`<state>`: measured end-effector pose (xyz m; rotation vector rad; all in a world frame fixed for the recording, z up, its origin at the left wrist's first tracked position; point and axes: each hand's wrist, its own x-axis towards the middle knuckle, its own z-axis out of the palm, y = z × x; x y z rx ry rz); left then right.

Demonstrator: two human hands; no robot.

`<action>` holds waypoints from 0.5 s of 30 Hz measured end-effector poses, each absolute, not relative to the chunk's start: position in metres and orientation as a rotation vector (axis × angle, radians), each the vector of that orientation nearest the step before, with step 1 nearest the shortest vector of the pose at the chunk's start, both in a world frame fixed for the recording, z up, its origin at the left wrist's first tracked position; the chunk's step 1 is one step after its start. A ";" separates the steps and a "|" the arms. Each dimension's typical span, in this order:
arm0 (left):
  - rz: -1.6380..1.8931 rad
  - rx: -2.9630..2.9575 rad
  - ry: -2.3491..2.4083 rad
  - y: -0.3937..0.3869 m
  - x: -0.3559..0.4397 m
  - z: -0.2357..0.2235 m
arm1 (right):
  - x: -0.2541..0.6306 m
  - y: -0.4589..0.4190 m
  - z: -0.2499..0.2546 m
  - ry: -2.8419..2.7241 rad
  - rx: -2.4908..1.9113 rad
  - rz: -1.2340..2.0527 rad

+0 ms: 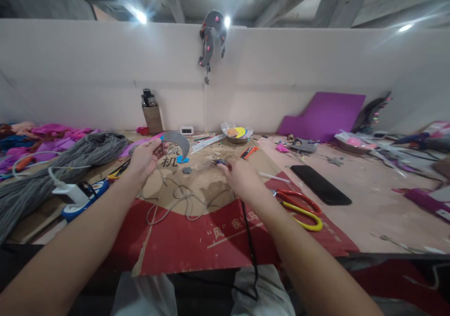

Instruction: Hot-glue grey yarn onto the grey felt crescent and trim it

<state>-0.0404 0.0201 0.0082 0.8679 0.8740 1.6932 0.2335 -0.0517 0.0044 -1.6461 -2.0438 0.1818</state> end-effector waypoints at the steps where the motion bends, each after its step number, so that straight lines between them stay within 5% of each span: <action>1: 1.692 0.881 0.876 0.019 -0.039 0.009 | 0.239 -0.045 -0.002 -2.017 -1.785 0.174; 15: 1.439 0.689 0.818 0.019 -0.031 0.003 | 0.260 -0.014 -0.030 -1.418 -1.762 0.759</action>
